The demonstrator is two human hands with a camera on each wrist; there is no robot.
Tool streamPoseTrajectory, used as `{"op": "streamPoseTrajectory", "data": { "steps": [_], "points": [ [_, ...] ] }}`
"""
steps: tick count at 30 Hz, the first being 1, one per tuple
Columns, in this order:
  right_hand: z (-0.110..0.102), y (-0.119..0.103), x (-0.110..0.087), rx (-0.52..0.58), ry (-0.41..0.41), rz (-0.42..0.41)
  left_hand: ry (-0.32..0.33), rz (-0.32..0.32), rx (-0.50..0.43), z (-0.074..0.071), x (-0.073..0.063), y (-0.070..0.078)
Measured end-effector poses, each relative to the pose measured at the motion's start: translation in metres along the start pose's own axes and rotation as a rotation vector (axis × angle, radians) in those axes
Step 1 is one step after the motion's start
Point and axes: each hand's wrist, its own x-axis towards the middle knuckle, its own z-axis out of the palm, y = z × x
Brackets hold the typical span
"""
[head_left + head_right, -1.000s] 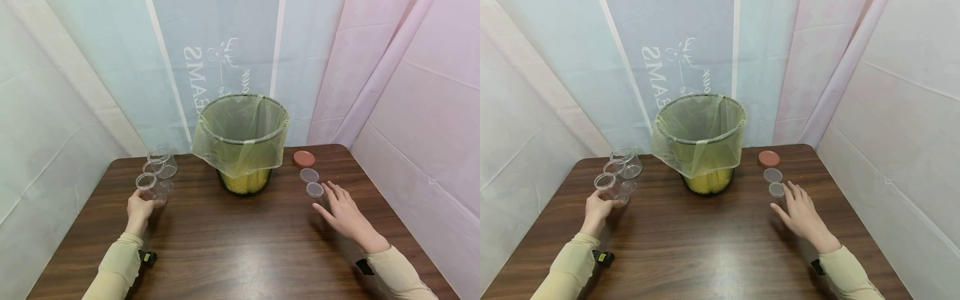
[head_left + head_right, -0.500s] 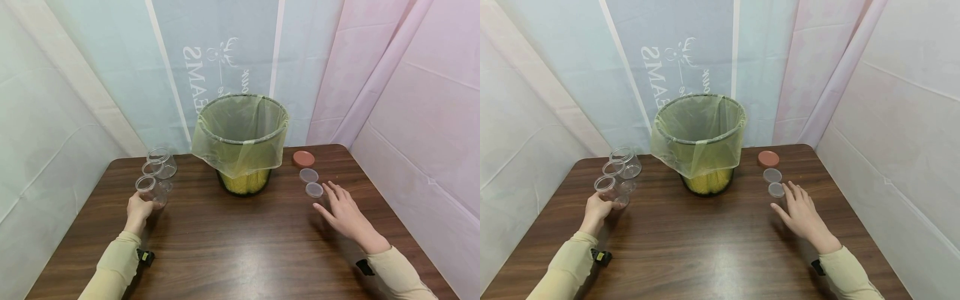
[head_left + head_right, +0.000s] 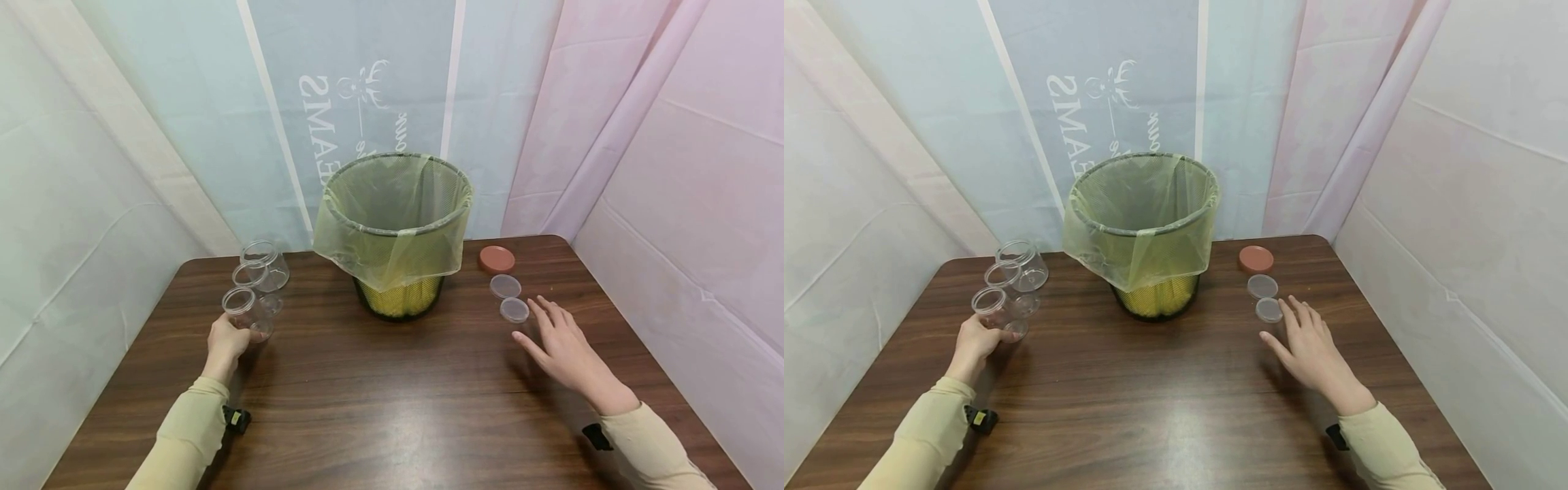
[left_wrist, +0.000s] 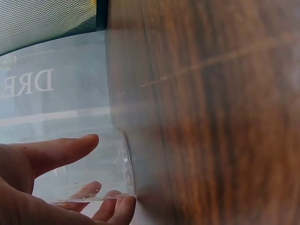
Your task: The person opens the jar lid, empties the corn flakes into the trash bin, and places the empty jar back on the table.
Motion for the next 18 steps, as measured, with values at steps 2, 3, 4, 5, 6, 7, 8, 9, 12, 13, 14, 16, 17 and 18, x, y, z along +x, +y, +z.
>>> {"op": "streamPoseTrajectory", "data": {
  "steps": [2, 3, 4, 5, 6, 7, 8, 9, 12, 13, 14, 16, 17, 18],
  "points": [
    [0.000, 0.000, 0.001, 0.003, -0.003, 0.002, -0.018, 0.003, -0.003, -0.001, -0.001, 0.000],
    [0.000, 0.000, 0.001, 0.004, -0.005, 0.003, -0.025, 0.004, -0.008, -0.001, -0.001, 0.000],
    [0.000, 0.000, 0.001, 0.005, -0.008, 0.003, -0.030, 0.006, -0.017, -0.002, -0.002, 0.000],
    [0.000, 0.000, 0.001, 0.007, -0.009, 0.003, -0.034, 0.008, -0.034, -0.003, -0.003, 0.000],
    [0.000, 0.000, 0.001, 0.008, -0.011, 0.002, -0.038, 0.010, -0.054, -0.003, -0.005, 0.001],
    [0.000, -0.001, 0.001, 0.009, -0.012, 0.001, -0.039, 0.011, -0.074, -0.004, -0.006, 0.002],
    [0.000, -0.001, 0.001, 0.009, -0.012, 0.000, -0.033, 0.018, -0.089, -0.005, -0.008, 0.003],
    [0.000, -0.001, 0.002, 0.010, -0.012, -0.002, -0.028, 0.022, -0.102, -0.006, -0.011, 0.005],
    [0.000, -0.001, 0.002, 0.013, -0.006, -0.001, 0.008, 0.051, -0.105, -0.009, -0.021, 0.014],
    [0.000, -0.002, 0.002, 0.016, -0.005, 0.001, 0.032, 0.072, -0.095, -0.009, -0.025, 0.017],
    [0.000, -0.002, 0.002, 0.019, -0.002, 0.000, 0.063, 0.102, -0.083, -0.009, -0.030, 0.020],
    [0.000, -0.004, 0.003, 0.026, 0.001, -0.001, 0.159, 0.195, -0.071, -0.007, -0.038, 0.026],
    [0.000, -0.005, 0.004, 0.030, 0.002, -0.001, 0.215, 0.254, -0.070, -0.006, -0.042, 0.029],
    [0.000, -0.006, 0.004, 0.033, 0.003, -0.002, 0.272, 0.320, -0.068, -0.004, -0.045, 0.032]
  ]
}}
